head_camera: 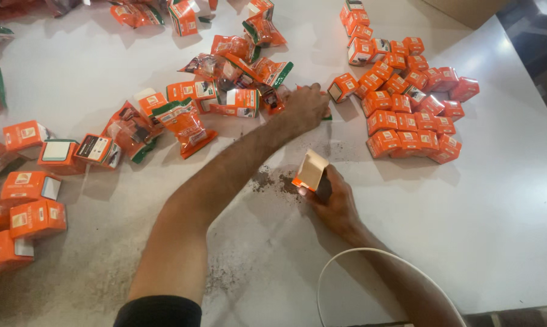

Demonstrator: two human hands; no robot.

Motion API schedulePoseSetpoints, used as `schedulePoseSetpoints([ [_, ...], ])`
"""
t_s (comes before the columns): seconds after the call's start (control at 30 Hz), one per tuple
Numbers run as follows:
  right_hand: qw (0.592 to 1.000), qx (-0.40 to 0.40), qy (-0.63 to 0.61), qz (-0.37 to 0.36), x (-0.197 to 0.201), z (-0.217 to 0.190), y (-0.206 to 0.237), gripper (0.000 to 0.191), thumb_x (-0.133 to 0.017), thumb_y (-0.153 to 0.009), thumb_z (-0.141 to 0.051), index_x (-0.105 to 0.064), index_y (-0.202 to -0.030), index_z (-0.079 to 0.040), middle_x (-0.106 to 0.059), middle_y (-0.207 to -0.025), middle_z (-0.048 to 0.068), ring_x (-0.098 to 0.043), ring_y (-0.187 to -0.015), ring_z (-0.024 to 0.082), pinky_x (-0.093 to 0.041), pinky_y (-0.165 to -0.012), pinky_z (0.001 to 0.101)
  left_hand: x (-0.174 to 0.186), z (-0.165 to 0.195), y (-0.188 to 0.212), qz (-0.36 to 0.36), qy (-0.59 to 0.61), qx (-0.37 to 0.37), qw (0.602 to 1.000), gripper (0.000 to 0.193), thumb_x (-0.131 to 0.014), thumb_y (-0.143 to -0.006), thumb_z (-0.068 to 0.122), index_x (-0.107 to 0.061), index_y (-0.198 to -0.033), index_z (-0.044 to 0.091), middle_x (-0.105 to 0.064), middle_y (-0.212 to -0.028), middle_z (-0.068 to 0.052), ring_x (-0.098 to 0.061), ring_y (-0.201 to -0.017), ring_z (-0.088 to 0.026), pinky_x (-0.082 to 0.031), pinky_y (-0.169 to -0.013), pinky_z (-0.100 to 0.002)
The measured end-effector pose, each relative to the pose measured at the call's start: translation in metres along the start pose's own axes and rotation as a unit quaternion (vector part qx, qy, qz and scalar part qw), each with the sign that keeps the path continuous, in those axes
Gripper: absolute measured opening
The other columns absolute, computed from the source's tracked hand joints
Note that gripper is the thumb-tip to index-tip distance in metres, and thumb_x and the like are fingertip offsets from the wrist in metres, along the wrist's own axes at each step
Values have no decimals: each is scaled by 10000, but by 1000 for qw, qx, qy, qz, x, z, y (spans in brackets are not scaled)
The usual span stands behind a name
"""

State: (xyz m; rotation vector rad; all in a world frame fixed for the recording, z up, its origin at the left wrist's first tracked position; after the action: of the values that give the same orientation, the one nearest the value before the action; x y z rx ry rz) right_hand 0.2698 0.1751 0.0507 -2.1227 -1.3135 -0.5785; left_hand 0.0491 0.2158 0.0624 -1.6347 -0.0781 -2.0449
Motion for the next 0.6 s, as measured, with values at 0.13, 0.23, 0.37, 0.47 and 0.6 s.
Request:
schedulePoseSetpoints([
  [0.13,999,27,0,20,3,-8,-4,536,-863,-806,-178,-611,-1251,-17,-669,-1109,152,-677,-1005,270,-538,-877,375,-19,-15,40,-98,9,-36,995,412,-768,-817,339,-669,-1130,90,-594,-1152,-227,-671,-1003,-390,-574,-797,-510],
  [0.23,999,37,-9,10,-1,-8,-6,543,-886,-774,-189,-641,-1227,-18,-682,-1089,157,-686,-982,273,-549,-862,385,2,-30,102,-41,22,-76,996,397,-790,-774,280,-640,-1072,66,-595,-1073,-238,-660,-939,-392,-571,-746,-506],
  [0.37,1000,17,-20,17,-10,-5,-6,582,-934,-708,-246,-657,-1171,-28,-743,-1040,121,-726,-951,241,-567,-841,380,55,-34,179,19,184,-4,983,276,-790,-865,164,-608,-1041,56,-626,-985,-168,-652,-914,-360,-527,-760,-508],
  [0.47,1000,6,7,18,-18,-4,-7,582,-961,-662,-243,-679,-1124,-27,-745,-1008,119,-718,-911,225,-570,-804,369,98,-5,229,244,267,-30,932,292,-793,-901,73,-572,-1091,52,-617,-1193,-169,-666,-997,-313,-578,-819,-412],
  [0.6,997,-11,-66,-25,-34,-4,-8,471,-916,-703,-168,-687,-1091,-30,-767,-962,82,-718,-884,155,-597,-776,317,97,36,258,253,180,-195,930,455,-795,-775,37,-631,-1199,50,-619,-1229,-179,-647,-1118,-356,-582,-912,-410],
])
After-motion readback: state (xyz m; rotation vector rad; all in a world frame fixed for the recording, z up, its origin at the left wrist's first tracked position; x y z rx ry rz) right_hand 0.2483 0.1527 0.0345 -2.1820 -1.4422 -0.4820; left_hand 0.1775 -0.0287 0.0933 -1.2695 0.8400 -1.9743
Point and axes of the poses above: each hand's wrist, its own y-axis away from the middle knuckle, its own x-axis out of the back of the hand, z = x × y, the point moved 5 cm from there along -y, towards the middle knuckle
